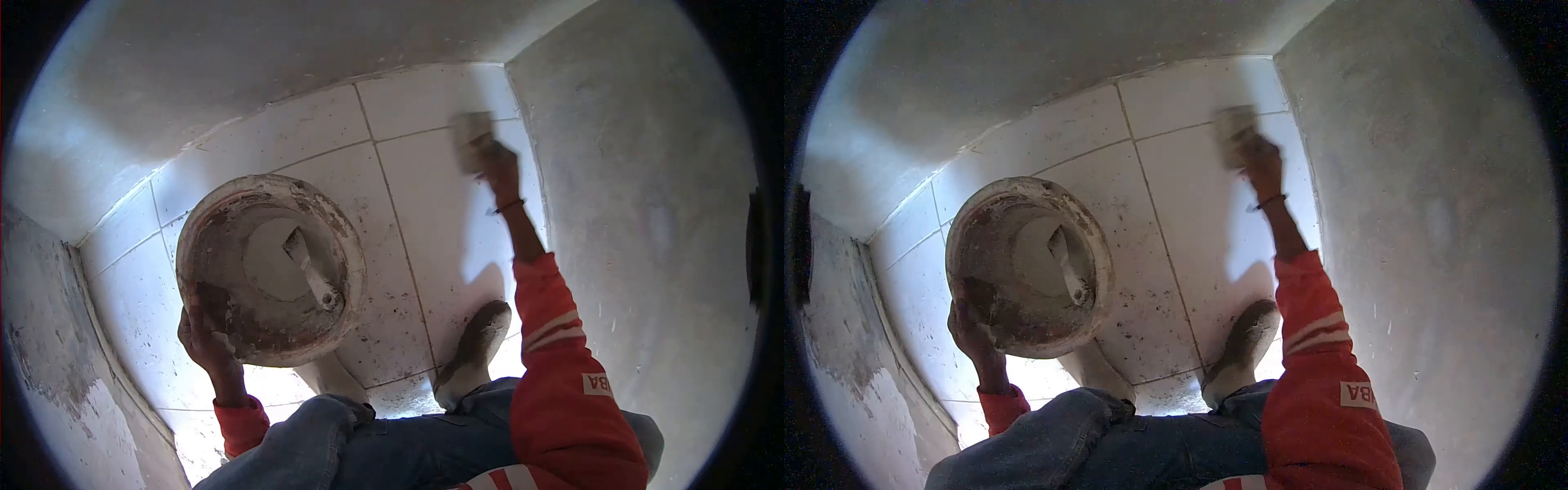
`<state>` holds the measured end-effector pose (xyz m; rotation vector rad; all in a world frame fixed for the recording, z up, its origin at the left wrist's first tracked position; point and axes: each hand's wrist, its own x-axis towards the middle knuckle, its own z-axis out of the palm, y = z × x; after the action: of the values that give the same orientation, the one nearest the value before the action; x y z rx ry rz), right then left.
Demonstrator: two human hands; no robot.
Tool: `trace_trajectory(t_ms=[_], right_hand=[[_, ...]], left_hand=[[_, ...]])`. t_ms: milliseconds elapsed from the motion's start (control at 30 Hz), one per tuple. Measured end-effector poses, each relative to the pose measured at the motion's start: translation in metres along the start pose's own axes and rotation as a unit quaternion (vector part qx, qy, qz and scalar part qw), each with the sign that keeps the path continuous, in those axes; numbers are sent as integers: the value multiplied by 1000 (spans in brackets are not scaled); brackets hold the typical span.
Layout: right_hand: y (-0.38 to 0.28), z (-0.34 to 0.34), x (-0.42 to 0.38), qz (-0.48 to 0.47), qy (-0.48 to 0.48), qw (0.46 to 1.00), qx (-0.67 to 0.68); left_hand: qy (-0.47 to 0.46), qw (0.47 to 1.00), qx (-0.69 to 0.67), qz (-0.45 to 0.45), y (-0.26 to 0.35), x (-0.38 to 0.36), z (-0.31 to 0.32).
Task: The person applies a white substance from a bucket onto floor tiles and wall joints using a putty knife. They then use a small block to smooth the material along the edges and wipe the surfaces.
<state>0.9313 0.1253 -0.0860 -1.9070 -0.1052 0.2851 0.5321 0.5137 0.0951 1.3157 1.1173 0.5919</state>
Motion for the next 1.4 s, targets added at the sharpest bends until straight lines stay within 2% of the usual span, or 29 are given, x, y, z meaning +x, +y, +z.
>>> trace_trajectory(t_ms=[33,67,133,167,200,233,267,300,333,400,433,533,600,667,733,800,833,867,900,1000,1033,1100,1133,1167,1200,1233,1267,1333,1400], right_hand=[[53,-38,38,-232,40,954,-188],[33,-57,46,52,59,992,-102],[95,-52,77,-160,101,966,-176],[73,-40,69,-297,58,883,-359],[33,-16,56,-416,12,745,-522],[1,13,32,-253,-8,885,-392],[-30,31,14,-73,-28,968,-237],[-60,28,14,-31,-59,961,-269],[-16,24,39,-140,-14,954,-263],[-18,-2,47,57,24,987,-148],[-24,14,35,66,82,984,-145],[-16,59,2,-69,-94,958,-261],[-27,56,8,-118,-138,930,-318],[-13,44,41,-110,-108,970,-189],[-56,29,40,76,-42,996,24],[-48,50,35,60,-13,998,-13],[-31,69,34,-78,-49,983,-156],[-23,86,33,-215,-82,928,-292],[-94,91,14,-94,-182,945,-256],[-103,129,36,-68,-137,979,-138],[-99,148,42,-69,-140,978,-135],[-83,197,46,-154,-39,938,-308],[-67,226,48,-115,-105,952,-263],[-99,236,14,-217,-118,928,-278],[-80,268,-1,-214,-127,919,-306],[-129,259,-35,-201,-205,904,-317],[-126,261,-31,-201,-205,904,-317],[-121,263,-18,-242,-119,919,-288],[-116,235,12,-110,-73,957,-260]], left_hand=[[-3,1000,-6,-8,-4,-2,-4],[-5,1000,-6,-10,-5,-4,-2],[29,999,13,3,-6,-3,1],[27,1000,14,5,-7,-3,-1],[21,1000,17,5,-9,-1,-4],[15,1000,21,4,-10,0,-6],[14,1000,22,5,-9,-1,-3],[17,1000,20,15,-7,-2,0],[21,999,17,27,-6,-2,1],[20,999,21,28,-11,0,-7],[14,999,22,28,-14,0,-10],[32,999,6,14,-17,-1,-8],[13,1000,5,0,-12,-4,-10],[1,1000,16,16,-4,-10,-2],[4,1000,8,14,-7,-6,-6],[30,999,-13,6,-7,-9,-2],[35,999,-13,-5,-1,-11,2],[41,999,-15,-18,3,-13,4],[47,999,-14,-17,1,-11,-4],[25,999,-22,-25,-2,-4,-36],[28,999,-40,-7,1,0,-41],[79,996,-41,-6,12,3,-49],[79,996,-40,-5,15,3,-54],[90,994,-60,12,17,2,-60],[102,991,-83,30,19,3,-62],[121,985,-122,2,26,4,-61],[121,985,-122,2,24,5,-68],[176,970,-166,-11,24,9,-87],[181,974,-136,21,27,5,-95]])
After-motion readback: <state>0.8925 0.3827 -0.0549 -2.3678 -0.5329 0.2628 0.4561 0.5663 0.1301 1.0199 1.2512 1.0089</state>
